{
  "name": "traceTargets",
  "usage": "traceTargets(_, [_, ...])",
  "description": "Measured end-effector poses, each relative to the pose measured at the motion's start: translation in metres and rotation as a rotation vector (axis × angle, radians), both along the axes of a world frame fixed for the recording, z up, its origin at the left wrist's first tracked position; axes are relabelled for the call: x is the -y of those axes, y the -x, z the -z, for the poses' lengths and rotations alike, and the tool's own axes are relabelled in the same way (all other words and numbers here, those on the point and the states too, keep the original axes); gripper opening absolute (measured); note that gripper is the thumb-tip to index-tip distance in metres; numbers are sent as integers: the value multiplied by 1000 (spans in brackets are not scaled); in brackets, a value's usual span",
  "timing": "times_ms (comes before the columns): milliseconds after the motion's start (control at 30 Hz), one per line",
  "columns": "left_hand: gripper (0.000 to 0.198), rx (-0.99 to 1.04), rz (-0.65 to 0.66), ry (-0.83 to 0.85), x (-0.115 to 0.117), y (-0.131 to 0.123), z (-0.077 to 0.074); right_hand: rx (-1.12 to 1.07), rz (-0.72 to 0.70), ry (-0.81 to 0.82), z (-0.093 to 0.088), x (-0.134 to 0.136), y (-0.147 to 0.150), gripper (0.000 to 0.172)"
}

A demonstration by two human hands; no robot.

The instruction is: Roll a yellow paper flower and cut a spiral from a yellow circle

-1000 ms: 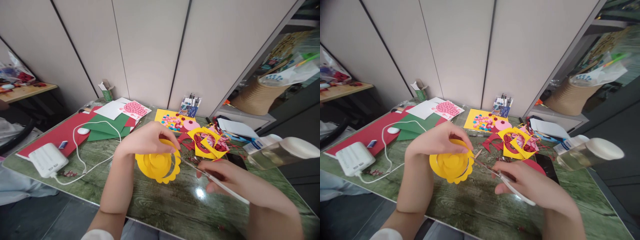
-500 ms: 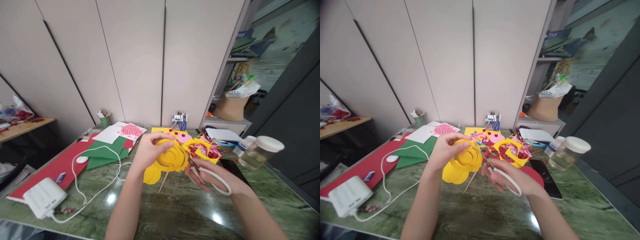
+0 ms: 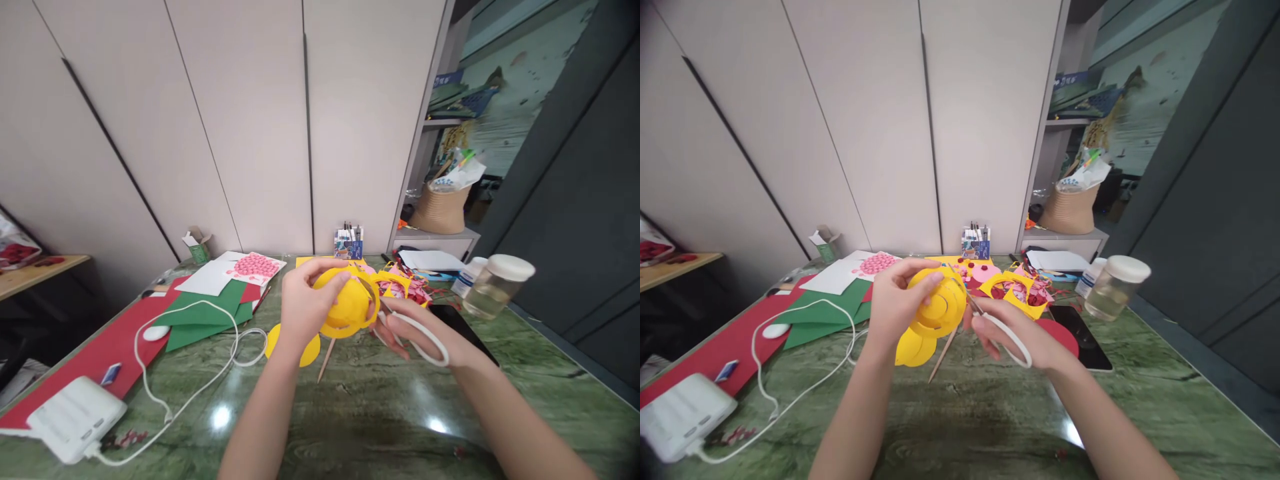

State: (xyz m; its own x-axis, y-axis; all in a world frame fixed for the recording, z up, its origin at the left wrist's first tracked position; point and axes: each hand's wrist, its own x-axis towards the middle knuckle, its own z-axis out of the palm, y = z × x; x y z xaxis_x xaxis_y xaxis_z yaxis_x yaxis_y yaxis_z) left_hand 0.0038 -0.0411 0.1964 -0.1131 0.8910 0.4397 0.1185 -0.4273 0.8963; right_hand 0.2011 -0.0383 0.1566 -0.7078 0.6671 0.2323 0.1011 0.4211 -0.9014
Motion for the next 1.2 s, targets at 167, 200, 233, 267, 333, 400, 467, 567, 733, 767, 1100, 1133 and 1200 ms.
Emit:
traceTargets(167, [14, 4, -4, -10, 0, -3, 0, 19, 32, 7, -5, 5, -3, 41])
traceTargets(200, [14, 12, -6, -9, 0, -4, 0, 23, 35, 9, -7, 6, -4, 41])
traceTargets(233, [14, 21, -9, -9, 0, -5, 0, 33, 40, 6, -9, 7, -5, 40])
traceTargets(267, [15, 28, -5, -4, 0, -5, 0, 44, 47, 5, -10, 9, -5, 39])
traceTargets(333, [17, 49, -9, 5, 0, -6, 0, 50, 61, 11, -13, 11, -5, 39])
traceTargets(400, [17, 63, -12, 6, 1, -7, 0, 40, 68, 19, -15, 12, -5, 39])
traceTargets(467, [17, 66, -15, -5, 3, -7, 0, 34, 73, 25, -16, 13, -5, 38])
traceTargets(567, [15, 62, -28, -26, 7, -8, -1, 32, 76, 28, -16, 14, -5, 36])
traceTargets(733, [13, 75, -39, -14, 10, -8, -3, 25, 78, 60, -15, 15, -6, 35])
traceTargets(767, [13, 75, -36, -11, 9, -8, -3, 23, 77, 67, -15, 16, -6, 35])
traceTargets(1100, [16, 18, -3, 12, 10, -1, -6, 55, 77, 63, -16, 17, -7, 36])
traceTargets(1133, [18, 12, 8, 17, 10, 1, -6, 58, 80, 66, -16, 16, -7, 36])
traceTargets(1200, [19, 6, 31, 24, 8, 4, -7, 56, 83, 76, -15, 16, -7, 36])
